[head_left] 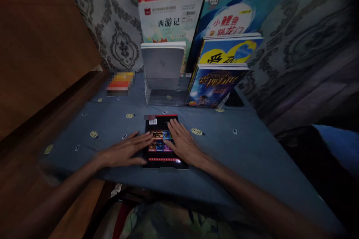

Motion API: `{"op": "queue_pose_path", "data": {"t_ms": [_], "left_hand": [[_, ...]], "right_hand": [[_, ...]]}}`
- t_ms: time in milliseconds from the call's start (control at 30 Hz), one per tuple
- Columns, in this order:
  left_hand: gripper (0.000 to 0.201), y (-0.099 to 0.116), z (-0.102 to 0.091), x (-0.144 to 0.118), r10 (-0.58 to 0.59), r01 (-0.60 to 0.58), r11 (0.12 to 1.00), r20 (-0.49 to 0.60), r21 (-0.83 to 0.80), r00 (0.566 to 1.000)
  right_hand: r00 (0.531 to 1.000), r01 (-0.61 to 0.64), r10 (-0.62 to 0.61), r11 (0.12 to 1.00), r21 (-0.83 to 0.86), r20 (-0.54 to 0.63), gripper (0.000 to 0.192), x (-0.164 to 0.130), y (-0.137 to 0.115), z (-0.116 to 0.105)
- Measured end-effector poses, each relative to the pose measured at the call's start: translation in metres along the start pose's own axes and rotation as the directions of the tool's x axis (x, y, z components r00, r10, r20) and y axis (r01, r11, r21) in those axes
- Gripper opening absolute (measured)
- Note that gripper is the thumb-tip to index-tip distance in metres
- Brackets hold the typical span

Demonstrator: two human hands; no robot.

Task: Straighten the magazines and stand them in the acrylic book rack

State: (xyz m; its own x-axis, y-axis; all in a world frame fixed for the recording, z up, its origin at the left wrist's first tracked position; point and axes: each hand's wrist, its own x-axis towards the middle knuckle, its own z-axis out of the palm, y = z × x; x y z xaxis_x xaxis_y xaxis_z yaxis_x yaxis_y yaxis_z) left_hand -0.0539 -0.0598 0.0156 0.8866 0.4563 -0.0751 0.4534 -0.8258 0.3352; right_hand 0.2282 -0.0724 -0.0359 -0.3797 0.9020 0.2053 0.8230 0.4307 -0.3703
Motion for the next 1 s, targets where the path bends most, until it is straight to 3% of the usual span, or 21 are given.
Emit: {"op": "queue_pose_path", "data": {"t_ms": [133, 300, 400, 633, 833, 1000], "left_hand": [[0.065, -0.033, 0.001, 0.029, -0.185, 0.187, 0.981, -0.059, 0.046, 0.981], [0.066, -0.044, 0.004, 0.040, -0.171, 0.178, 0.979, -0.073, 0.095, 0.983], [0.065, -0.028, 0.006, 0.023, -0.112, 0.116, 0.986, -0.045, 0.122, 0.993], [0.066, 0.033, 0.016, -0.013, 0.044, -0.051, 0.982, 0.045, 0.180, 0.998], [0.066, 0.059, 0.027, 0.017, 0.189, -0.190, 0.959, 0.025, 0.210, 0.982], [0.083, 0.084, 0.046, 0.045, 0.125, -0.093, 0.958, -0.102, 0.273, 0.987]], "right_hand": [[1.000, -0.010, 0.009, 1.000, 0.015, 0.004, 0.073, 0.000, 0.000, -0.002], [0.999, -0.020, 0.014, 0.992, 0.128, 0.045, 0.068, 0.003, 0.007, -0.009], [0.997, -0.052, 0.036, 0.966, 0.254, 0.068, 0.068, 0.006, 0.014, -0.014], [0.993, -0.080, 0.027, 0.868, 0.491, 0.114, 0.068, 0.010, 0.027, -0.025], [0.996, -0.068, 0.020, 0.822, 0.565, 0.090, 0.062, 0.009, 0.028, -0.026], [0.997, -0.068, 0.027, 0.808, 0.585, 0.079, 0.069, 0.008, 0.027, -0.026]]}}
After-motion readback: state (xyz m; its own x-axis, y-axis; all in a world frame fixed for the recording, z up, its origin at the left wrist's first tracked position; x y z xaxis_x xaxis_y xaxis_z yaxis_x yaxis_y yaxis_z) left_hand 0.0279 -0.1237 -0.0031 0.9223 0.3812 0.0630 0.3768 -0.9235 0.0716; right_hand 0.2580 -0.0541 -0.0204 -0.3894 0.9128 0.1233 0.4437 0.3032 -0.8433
